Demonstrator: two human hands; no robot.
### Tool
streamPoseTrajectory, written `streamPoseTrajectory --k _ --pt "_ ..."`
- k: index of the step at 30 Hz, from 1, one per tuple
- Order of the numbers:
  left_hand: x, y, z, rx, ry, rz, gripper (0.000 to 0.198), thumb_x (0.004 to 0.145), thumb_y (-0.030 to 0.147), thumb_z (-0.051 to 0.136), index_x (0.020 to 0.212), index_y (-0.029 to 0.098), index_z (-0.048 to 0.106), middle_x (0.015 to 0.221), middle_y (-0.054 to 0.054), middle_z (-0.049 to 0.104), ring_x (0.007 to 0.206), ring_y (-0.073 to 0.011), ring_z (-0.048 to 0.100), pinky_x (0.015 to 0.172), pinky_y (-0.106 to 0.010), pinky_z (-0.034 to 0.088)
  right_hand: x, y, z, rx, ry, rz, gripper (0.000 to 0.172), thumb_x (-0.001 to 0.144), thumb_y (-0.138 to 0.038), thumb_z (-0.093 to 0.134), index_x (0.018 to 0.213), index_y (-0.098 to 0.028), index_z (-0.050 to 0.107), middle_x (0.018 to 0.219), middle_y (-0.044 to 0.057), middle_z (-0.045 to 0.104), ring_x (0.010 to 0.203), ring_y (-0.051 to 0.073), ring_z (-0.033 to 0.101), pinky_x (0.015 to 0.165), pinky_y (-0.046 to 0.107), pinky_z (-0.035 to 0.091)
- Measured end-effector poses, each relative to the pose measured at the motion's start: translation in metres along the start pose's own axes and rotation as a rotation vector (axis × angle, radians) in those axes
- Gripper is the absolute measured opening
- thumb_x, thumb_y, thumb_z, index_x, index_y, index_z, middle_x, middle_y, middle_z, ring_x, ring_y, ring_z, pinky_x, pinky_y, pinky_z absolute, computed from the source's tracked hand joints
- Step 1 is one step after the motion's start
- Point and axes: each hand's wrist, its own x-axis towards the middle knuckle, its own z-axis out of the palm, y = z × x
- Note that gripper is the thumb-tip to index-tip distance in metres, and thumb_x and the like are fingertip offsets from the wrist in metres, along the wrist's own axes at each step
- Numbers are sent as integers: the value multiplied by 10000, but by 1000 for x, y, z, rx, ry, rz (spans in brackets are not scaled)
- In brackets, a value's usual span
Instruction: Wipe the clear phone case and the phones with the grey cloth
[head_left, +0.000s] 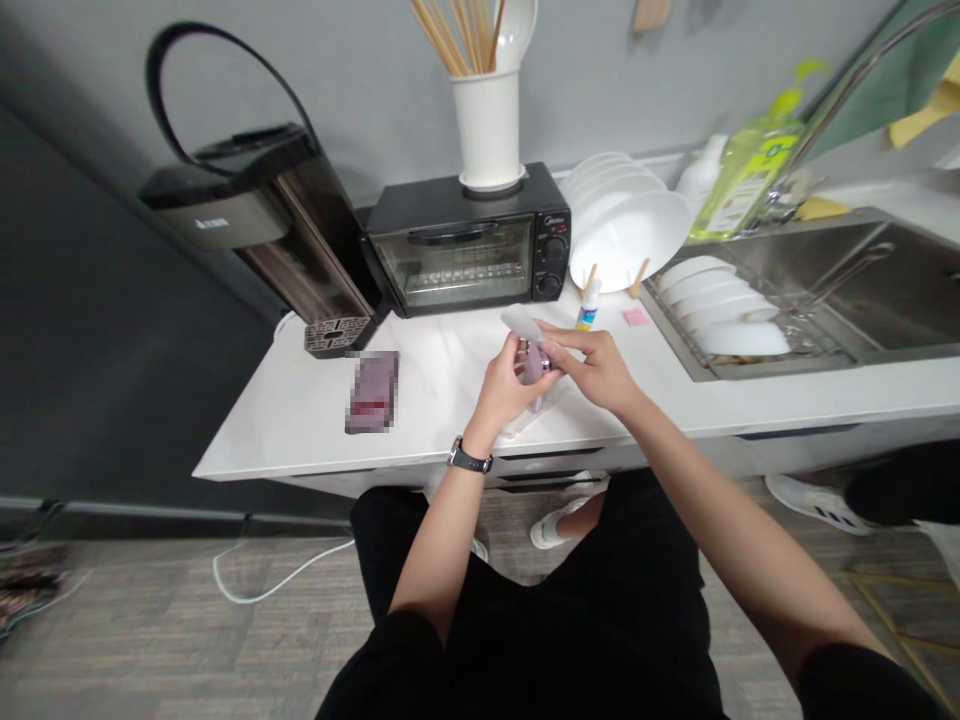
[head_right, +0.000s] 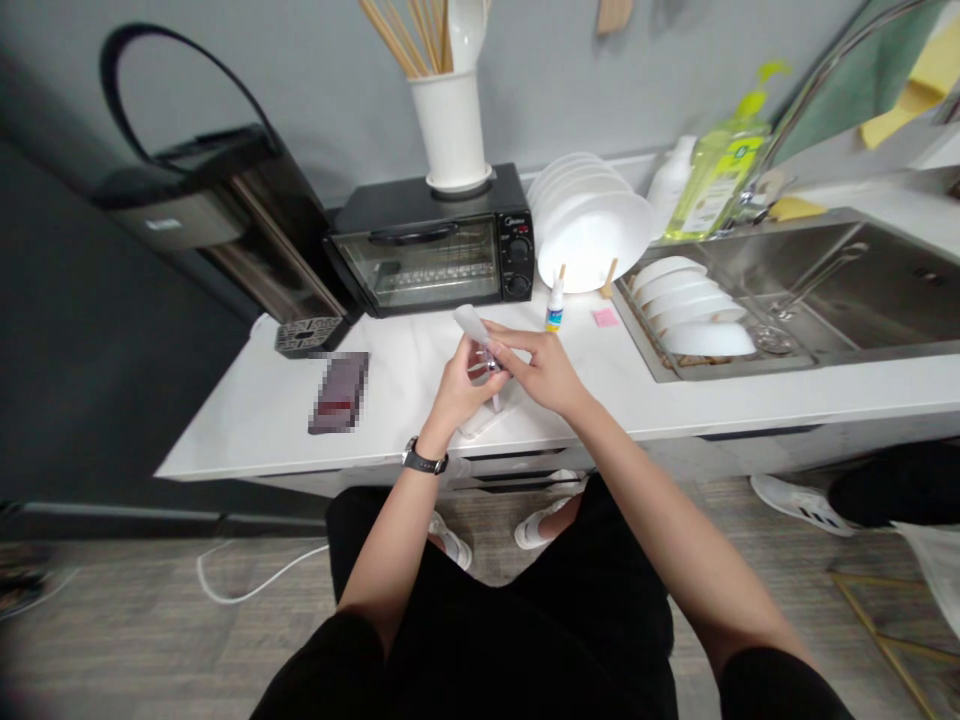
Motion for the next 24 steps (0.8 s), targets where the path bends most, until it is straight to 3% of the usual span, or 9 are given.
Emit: streamPoseTrajectory --k 4,9,12,15,20,24 --pt "-1 -8 0 0 43 -41 473 612 316 519 1030 192 337 957 -69 479 821 -147 480 699 -280 409 -7 -5 1 -11 -62 -5 250 703 -364 411 899 -271 535 998 -40 503 1006 199 377 884 402 282" --pt "-1 -7 -1 3 9 -5 497 615 301 519 1065 230 320 1000 -44 466 837 -142 478 683 -256 421 1 -1 4 -18 -19 -34 280 705 -390 391 904 -255 535 999 -27 503 1012 198 368 892 400 265" --pt "0 -6 0 29 -8 3 364 623 301 507 970 227 427 955 -23 496 855 -158 475 714 -293 407 1 1 3 27 -70 -62 257 717 -374 378 792 -227 575 882 -5 554 978 194 399 884 397 275" --pt "1 -8 1 37 3 20 447 591 297 540 1012 231 403 1034 -21 452 953 -174 422 794 -310 360 -2 5 -1 51 -86 -62 217 700 -361 415 648 -230 579 773 8 568 939 205 426 839 394 322" --pt "2 -13 5 59 -37 -18 442 579 326 546 978 176 432 902 -55 521 819 -161 491 704 -291 396 2 20 1 -52 38 -68 238 733 -342 362 737 -215 562 878 15 530 945 185 413 833 368 323" --pt "1 -11 4 -38 -56 20 596 580 331 553 1106 199 304 1079 -63 428 906 -158 450 744 -268 385 -1 34 13 -144 169 -11 307 781 -307 241 892 -178 497 967 36 487 935 172 417 816 350 333"
